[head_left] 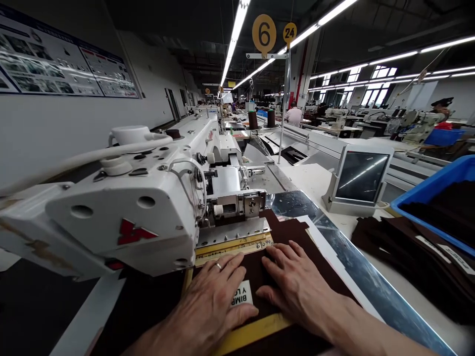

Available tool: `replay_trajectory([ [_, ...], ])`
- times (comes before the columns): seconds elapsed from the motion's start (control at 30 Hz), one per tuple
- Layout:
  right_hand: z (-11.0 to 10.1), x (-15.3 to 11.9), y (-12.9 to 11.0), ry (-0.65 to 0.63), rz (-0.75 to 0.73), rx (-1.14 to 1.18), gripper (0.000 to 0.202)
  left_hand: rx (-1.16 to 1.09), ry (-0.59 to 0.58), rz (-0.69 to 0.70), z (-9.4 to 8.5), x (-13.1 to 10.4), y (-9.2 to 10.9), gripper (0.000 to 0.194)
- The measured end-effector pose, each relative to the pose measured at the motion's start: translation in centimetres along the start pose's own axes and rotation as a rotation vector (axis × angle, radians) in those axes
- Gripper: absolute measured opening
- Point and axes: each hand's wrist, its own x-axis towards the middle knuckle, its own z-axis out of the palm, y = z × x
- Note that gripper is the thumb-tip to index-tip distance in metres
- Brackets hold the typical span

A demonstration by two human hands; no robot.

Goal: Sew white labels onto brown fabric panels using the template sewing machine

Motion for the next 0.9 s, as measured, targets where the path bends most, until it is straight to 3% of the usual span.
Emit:
replay_trajectory([
  [0.27, 0.0, 0.3, 0.4, -0.008, -0.086, -0.023, 0.051, 0.028, 0.002, 0.045, 0.8, 0.2, -0.3, 0.068],
  [0.47, -1.1, 0.9, 0.8, -0.039, -0.099, 0.031, 0.047, -0.017, -0.056, 0.037, -0.2, 0.7, 0.1, 0.069],
  [0.7, -1.1, 1.4, 1.6, -0.059, -0.127, 0.085, 0.051, -0.082, -0.057, 0.008, -0.5, 1.8, 1.5, 0.074],
  [0.9, -1.4, 1.4, 1.8, -0.066, -0.119, 0.124, 0.035, -0.149, -0.147, 0.008, -1.1, 2.7, 2.6, 0.068],
])
